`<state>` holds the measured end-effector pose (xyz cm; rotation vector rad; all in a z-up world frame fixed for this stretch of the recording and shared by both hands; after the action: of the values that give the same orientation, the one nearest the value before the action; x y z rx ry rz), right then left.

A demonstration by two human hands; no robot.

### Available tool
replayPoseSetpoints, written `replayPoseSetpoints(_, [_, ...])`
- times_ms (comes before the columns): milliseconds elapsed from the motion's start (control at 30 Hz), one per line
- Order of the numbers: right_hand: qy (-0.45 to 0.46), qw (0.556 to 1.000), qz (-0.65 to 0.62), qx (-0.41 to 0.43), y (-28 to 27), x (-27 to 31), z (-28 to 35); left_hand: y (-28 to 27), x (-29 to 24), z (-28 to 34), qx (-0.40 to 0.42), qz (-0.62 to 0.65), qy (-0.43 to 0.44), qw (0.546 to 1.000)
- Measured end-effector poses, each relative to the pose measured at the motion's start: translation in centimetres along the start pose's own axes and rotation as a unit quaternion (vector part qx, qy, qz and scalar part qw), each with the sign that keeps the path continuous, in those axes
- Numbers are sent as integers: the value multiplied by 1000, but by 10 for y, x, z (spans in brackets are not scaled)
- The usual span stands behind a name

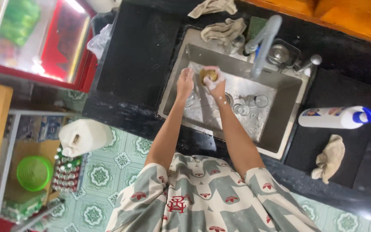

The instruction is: Washing and rinsing glassware in a bar sink using a sponge.

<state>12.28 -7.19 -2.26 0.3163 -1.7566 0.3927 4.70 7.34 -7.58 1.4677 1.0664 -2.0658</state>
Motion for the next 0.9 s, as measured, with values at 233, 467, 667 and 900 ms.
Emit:
replayPoseSetpoints(233, [-88,967,220,-89,-54,3,-68,115,26,-48,88,61,176,979])
replayPoseSetpoints(467, [-11,926,371,67,-72,-36,-106,180,53,-68,77,127,120,982])
replayPoseSetpoints(667, [-128,906,398,68,-66,-90,-87,167,53,-67,110,135,86,981])
replayPoseSetpoints(900, [-170,914,329,167,-37,-35,-15,75,38,-34,280,302,189,892])
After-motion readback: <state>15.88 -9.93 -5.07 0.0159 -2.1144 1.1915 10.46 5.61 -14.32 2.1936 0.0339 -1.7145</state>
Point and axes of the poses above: each hand's wrist, its own z-axis away from the middle knuckle, its own y-axis out of the palm, x = y × z, the point moved 2 cm from there along -z, towards the middle knuckle, and after that the axes turned 2 degrees about -x, right-handed, at the moved point
